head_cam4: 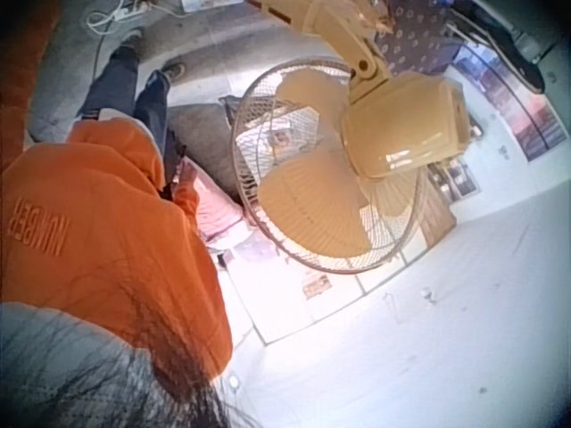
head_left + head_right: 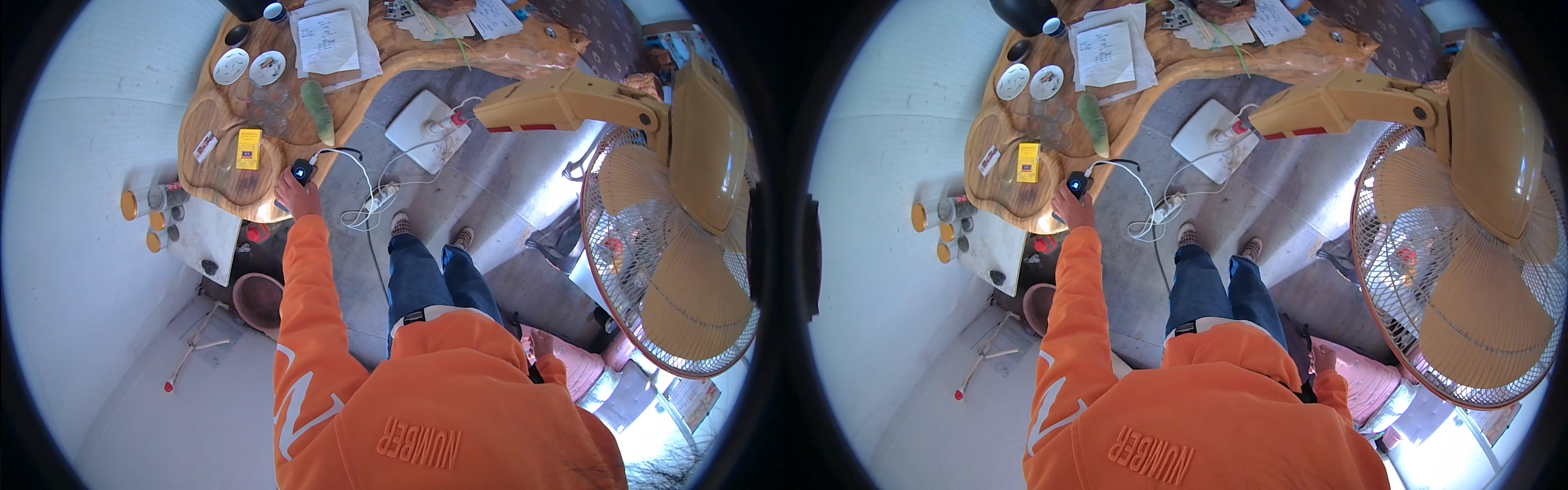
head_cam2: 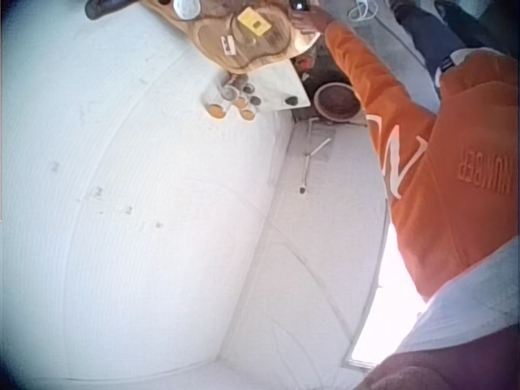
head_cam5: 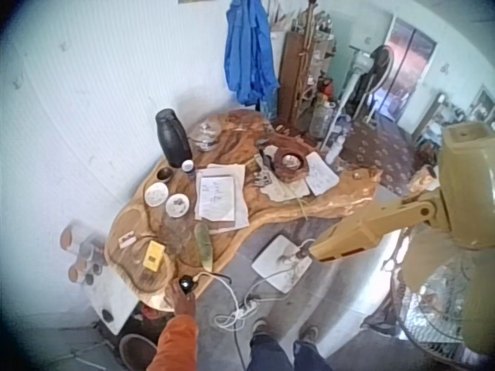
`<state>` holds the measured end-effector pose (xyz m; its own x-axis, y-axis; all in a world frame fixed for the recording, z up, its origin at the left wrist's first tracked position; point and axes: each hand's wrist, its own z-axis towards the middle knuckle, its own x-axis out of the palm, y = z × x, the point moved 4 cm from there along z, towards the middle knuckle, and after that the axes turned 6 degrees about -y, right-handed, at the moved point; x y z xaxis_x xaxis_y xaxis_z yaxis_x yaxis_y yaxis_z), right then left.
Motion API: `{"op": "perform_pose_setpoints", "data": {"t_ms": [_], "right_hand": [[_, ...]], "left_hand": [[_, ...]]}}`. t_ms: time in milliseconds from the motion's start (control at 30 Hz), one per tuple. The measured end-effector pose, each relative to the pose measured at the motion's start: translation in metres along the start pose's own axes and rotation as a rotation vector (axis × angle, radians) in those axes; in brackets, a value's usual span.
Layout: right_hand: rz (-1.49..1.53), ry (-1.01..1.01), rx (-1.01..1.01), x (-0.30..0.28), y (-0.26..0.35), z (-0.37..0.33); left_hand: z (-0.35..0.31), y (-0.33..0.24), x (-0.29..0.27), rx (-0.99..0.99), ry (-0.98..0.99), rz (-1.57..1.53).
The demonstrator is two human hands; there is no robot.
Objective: The person sweeps debris into a dustpan using a broom inside a cluttered room, then walks to an outdoor area and continues sweeping. The person briefly pauses to handle a phone and a bag before resuming sweeping and dumping the collected debris into a bucket.
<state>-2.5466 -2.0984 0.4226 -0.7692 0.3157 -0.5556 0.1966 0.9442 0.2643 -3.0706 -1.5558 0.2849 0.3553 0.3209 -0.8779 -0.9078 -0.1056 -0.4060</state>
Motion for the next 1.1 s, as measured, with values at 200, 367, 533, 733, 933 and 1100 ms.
{"op": "perform_pose_setpoints", "data": {"t_ms": [200, 367, 533, 733, 933, 1100], "right_hand": [[0.03, 0.005, 0.025, -0.001, -0.007, 0.002], [0.019, -0.003, 0.052, 0.0, -0.01, 0.003], [0.033, 0.034, 0.026, 0.001, -0.009, 0.012], [0.016, 0.075, -0.072, 0.004, -0.005, 0.037], [-0.135, 0.075, -0.349, 0.004, 0.035, 0.061], [-0.144, 0.117, -0.449, -0.019, 0.041, 0.112]], "left_hand": [[0.0, 0.004, 0.002, -0.034, 0.03, 0.009], [0.002, 0.0, -0.002, -0.053, 0.055, 0.004], [-0.004, 0.0, -0.016, -0.072, 0.084, 0.038], [-0.046, -0.017, -0.062, -0.095, -0.068, 0.028], [-0.162, -0.037, -0.063, -0.214, 0.077, 0.095], [-0.275, -0.092, -0.033, -0.267, 0.833, 0.154]]}}
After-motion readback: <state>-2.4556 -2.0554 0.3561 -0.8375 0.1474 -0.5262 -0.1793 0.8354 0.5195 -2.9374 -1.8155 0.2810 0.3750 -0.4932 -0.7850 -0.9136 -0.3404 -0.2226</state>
